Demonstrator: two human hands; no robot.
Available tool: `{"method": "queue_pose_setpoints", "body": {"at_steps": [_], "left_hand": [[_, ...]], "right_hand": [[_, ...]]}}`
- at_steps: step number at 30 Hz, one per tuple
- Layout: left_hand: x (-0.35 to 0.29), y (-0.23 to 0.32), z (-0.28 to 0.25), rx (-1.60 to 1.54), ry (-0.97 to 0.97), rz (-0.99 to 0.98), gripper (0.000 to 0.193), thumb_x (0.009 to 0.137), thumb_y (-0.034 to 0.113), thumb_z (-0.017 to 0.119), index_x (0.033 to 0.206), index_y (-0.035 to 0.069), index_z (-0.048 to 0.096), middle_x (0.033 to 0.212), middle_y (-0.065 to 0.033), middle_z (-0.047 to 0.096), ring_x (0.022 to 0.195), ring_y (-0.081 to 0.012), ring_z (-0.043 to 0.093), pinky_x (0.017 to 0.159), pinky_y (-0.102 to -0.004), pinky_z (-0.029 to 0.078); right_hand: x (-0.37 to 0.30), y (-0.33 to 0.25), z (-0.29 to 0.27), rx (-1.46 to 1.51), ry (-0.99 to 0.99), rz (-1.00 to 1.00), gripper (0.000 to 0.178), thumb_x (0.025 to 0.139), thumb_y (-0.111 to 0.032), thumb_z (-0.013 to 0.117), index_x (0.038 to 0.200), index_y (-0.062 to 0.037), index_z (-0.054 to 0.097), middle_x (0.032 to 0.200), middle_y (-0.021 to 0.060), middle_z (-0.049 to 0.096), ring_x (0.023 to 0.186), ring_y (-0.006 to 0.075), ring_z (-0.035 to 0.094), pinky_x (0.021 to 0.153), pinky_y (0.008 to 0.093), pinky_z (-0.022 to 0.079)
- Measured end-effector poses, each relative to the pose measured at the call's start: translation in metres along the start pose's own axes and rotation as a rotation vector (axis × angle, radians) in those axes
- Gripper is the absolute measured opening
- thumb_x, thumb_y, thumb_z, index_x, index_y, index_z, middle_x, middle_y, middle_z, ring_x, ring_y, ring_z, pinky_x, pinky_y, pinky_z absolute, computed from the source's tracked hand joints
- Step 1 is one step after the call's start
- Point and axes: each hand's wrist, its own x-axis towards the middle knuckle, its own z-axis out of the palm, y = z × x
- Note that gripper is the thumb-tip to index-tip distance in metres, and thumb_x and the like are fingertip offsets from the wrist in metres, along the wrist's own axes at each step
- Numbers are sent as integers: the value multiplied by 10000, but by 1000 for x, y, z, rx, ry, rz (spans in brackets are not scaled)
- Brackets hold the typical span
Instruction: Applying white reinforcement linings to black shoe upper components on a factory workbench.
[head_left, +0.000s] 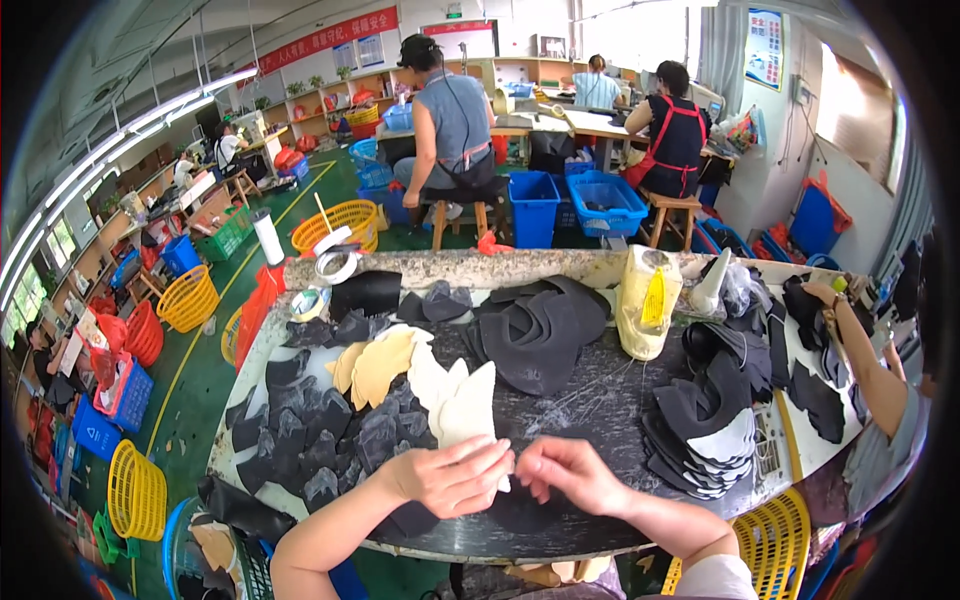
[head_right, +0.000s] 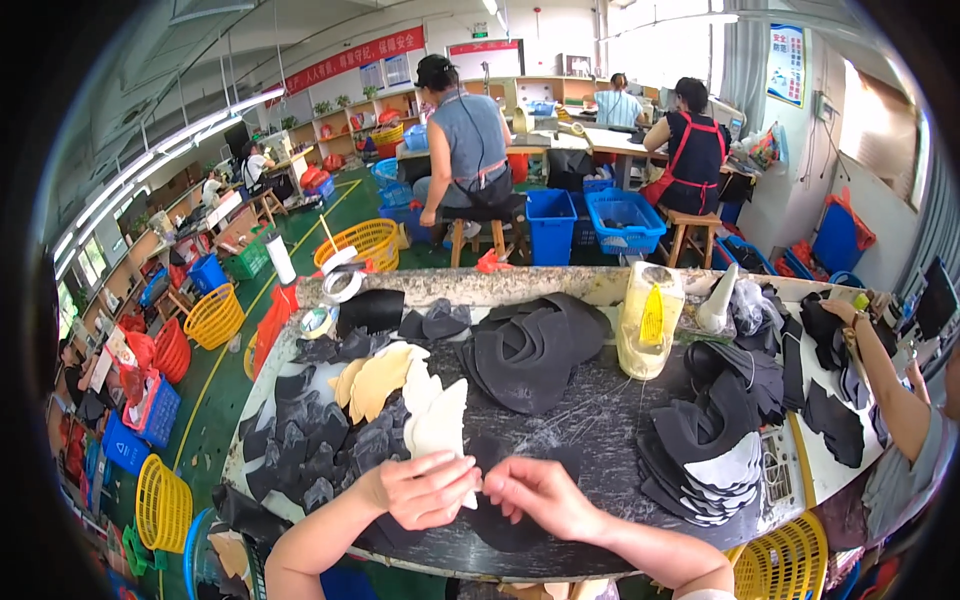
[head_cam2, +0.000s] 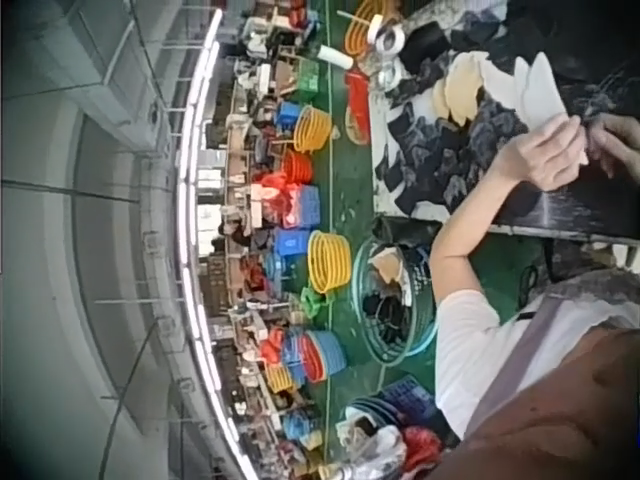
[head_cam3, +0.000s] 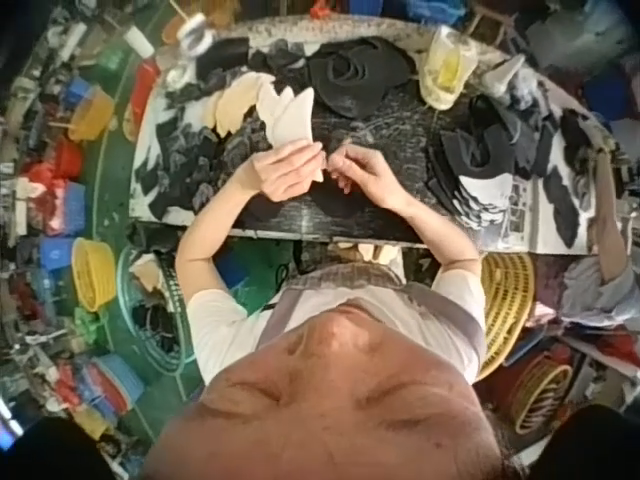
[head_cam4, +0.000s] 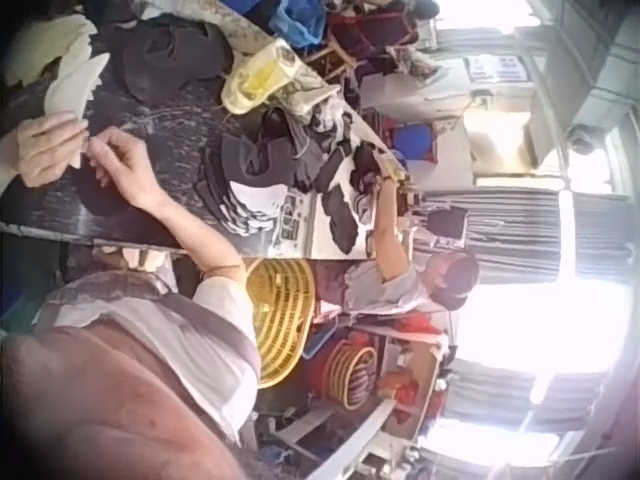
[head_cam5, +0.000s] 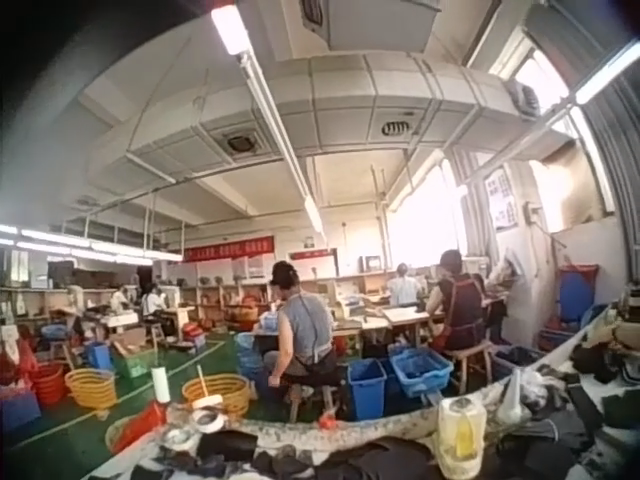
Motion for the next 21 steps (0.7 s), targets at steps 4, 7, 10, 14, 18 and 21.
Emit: {"method": "queue_pose_setpoints", "body": {"at_steps": [4, 7, 10, 14, 18, 21], "left_hand": [[-3, 13, 8, -33, 23, 1, 126, 834, 199, 590, 803, 90, 646, 1067, -66, 671, 1029, -210, 642, 949, -351, 515], [5, 10, 9, -81, 3, -2, 104, 825, 158, 596, 805, 71, 650, 1053, -76, 671, 1016, -210, 644, 931, -341, 529], [1, 11, 7, -150, -47, -5, 79, 805, 110, 613, 827, 50, 661, 1045, -89, 673, 1009, -208, 648, 912, -323, 541], [-72, -4, 23, -438, -260, -644, 212, 754, 159, 757, 913, 35, 694, 1095, -110, 674, 1057, -254, 644, 915, -345, 529], [11, 8, 0, -981, -83, -778, 316, 673, 195, 859, 894, 53, 684, 967, -76, 659, 926, -236, 643, 820, -355, 519], [47, 61, -4, -1127, -105, -740, 277, 716, 194, 848, 873, 49, 671, 921, -63, 626, 826, -209, 612, 744, -329, 493]], "right_hand": [[-5, 11, 10, 91, -36, -59, 228, 1027, -192, 494, 1025, 3, 611, 841, 5, 603, 747, 59, 572, 637, 227, 504], [-13, 13, 6, -10, 96, -32, 214, 1021, -182, 510, 998, -6, 629, 792, -15, 593, 713, 48, 554, 602, 211, 467], [-27, 9, -9, -55, 331, -204, 182, 982, -173, 581, 892, -24, 637, 756, -30, 591, 638, 32, 495, 579, 192, 398], [-56, -10, -25, 113, 496, -411, 174, 917, -116, 655, 769, -29, 625, 695, -30, 569, 598, 14, 436, 547, 197, 334], [-64, -4, 0, -185, 219, -347, 177, 870, -74, 713, 727, -17, 625, 640, -45, 524, 539, 13, 385, 470, 231, 272], [-59, -4, 24, -204, -7, -342, 202, 916, -124, 675, 760, -2, 635, 617, -1, 522, 526, 66, 424, 469, 264, 306]]}}
